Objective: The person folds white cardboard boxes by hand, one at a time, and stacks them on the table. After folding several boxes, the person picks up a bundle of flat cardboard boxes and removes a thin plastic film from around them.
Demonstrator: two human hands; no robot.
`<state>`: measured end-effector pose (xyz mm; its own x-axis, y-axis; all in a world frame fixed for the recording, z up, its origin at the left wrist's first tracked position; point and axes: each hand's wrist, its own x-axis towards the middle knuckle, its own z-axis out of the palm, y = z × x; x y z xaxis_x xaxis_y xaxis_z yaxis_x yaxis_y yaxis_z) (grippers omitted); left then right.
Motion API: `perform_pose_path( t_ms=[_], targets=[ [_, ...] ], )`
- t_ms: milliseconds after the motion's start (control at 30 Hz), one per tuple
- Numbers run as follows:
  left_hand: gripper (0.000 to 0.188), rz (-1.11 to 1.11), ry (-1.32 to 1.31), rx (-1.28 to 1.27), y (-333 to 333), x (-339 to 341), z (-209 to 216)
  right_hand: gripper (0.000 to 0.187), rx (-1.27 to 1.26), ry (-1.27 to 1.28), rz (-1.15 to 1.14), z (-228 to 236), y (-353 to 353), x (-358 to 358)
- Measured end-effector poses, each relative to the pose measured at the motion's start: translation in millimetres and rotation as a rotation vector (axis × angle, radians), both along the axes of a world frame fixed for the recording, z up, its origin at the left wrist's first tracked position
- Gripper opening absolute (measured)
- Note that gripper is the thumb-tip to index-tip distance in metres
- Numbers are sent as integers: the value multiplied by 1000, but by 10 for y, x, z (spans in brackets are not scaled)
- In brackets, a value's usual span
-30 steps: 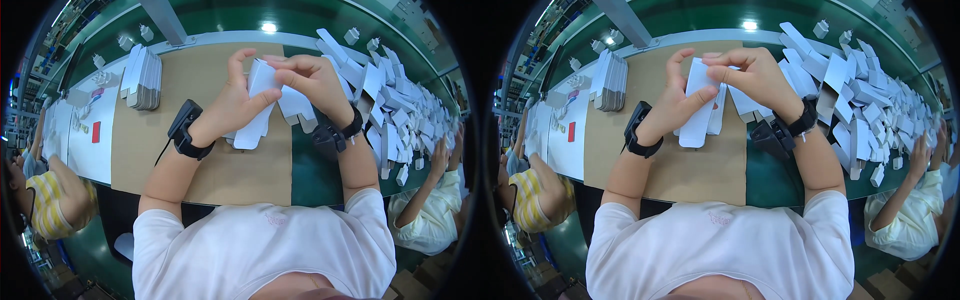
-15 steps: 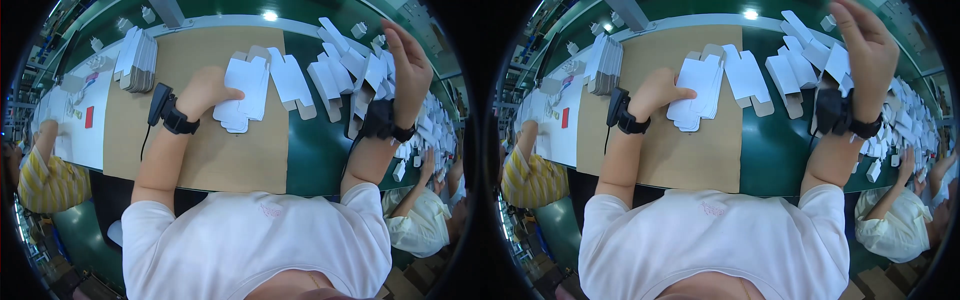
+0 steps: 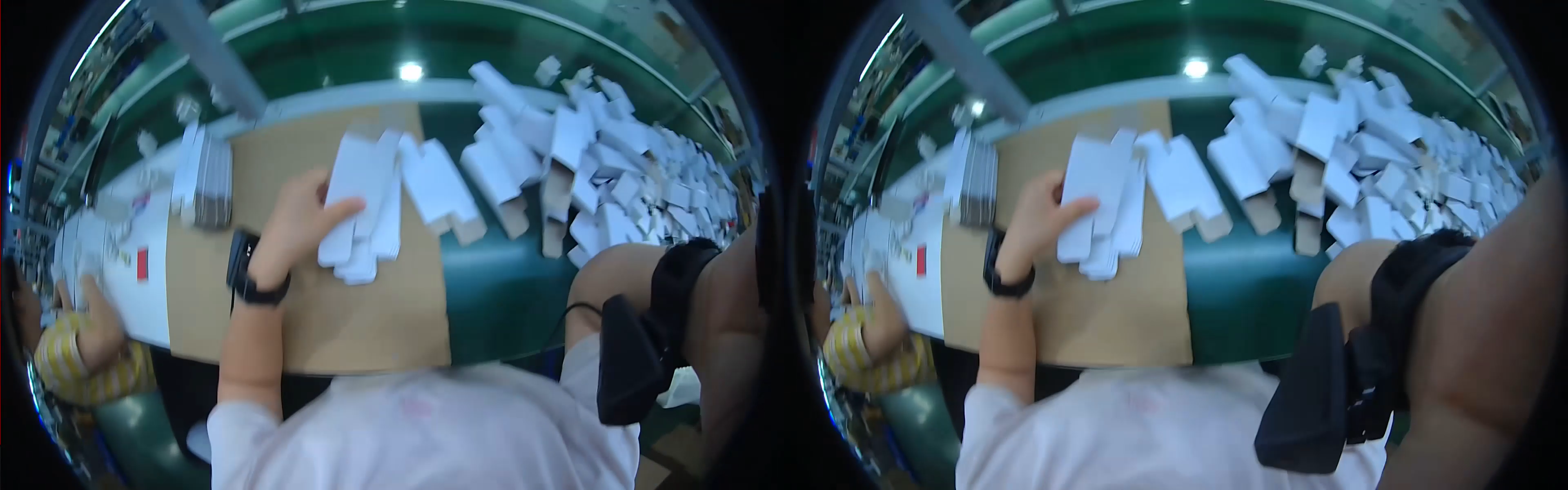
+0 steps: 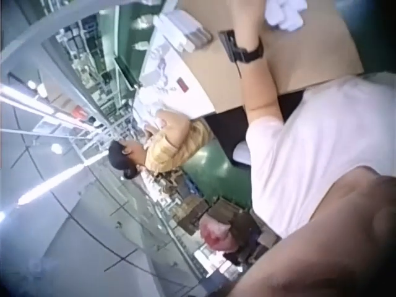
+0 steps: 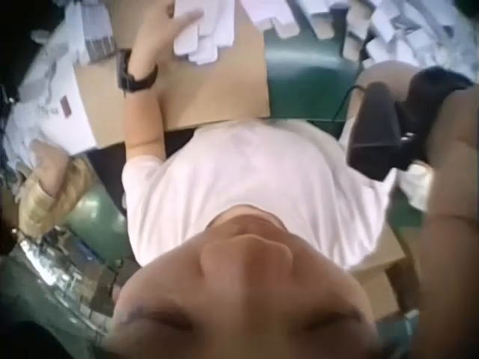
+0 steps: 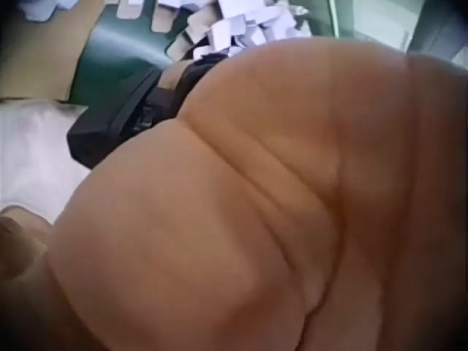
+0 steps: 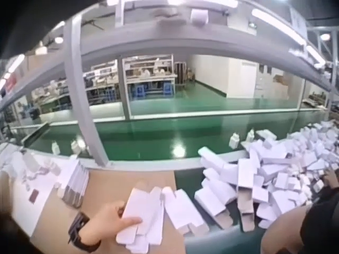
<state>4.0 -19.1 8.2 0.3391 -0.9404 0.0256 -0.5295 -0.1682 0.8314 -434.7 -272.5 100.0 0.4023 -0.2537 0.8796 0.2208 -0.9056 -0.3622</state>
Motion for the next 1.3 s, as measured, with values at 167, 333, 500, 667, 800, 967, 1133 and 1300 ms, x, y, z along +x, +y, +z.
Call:
perform_pose_path(
  t_ms=[167, 333, 500, 667, 800, 967, 1133, 1300],
  targets=[
    [29, 153, 197, -44, 177, -151, -100, 53, -107, -34, -72, -27, 68, -475],
    [21, 181, 134, -140, 39, -172, -89, 51, 40, -28, -81, -103, 534, -88],
    [20, 162, 255, -225, -75, -157, -105, 49, 134, 13, -120, 74, 658, 1241],
    [23, 152, 181, -484, -30, -296, -153, 47, 143, 41, 22, 10, 1219, 2109],
    [27, 139, 32, -398, 75, -430, -176, 48, 259, 362, 15, -562, 1433, 2582],
    [20, 87, -102, -534, 79, -482, -210, 42, 309, 330, 105, -748, 1538, 2745],
    [42, -35, 160, -454, 76, -471, -214, 31, 384, 494, 131, -678, 1521, 2727],
    [56, -124, 241, -681, 32, -529, -132, 29, 894, 54, 449, -733, 1641, 2836]
  ],
)
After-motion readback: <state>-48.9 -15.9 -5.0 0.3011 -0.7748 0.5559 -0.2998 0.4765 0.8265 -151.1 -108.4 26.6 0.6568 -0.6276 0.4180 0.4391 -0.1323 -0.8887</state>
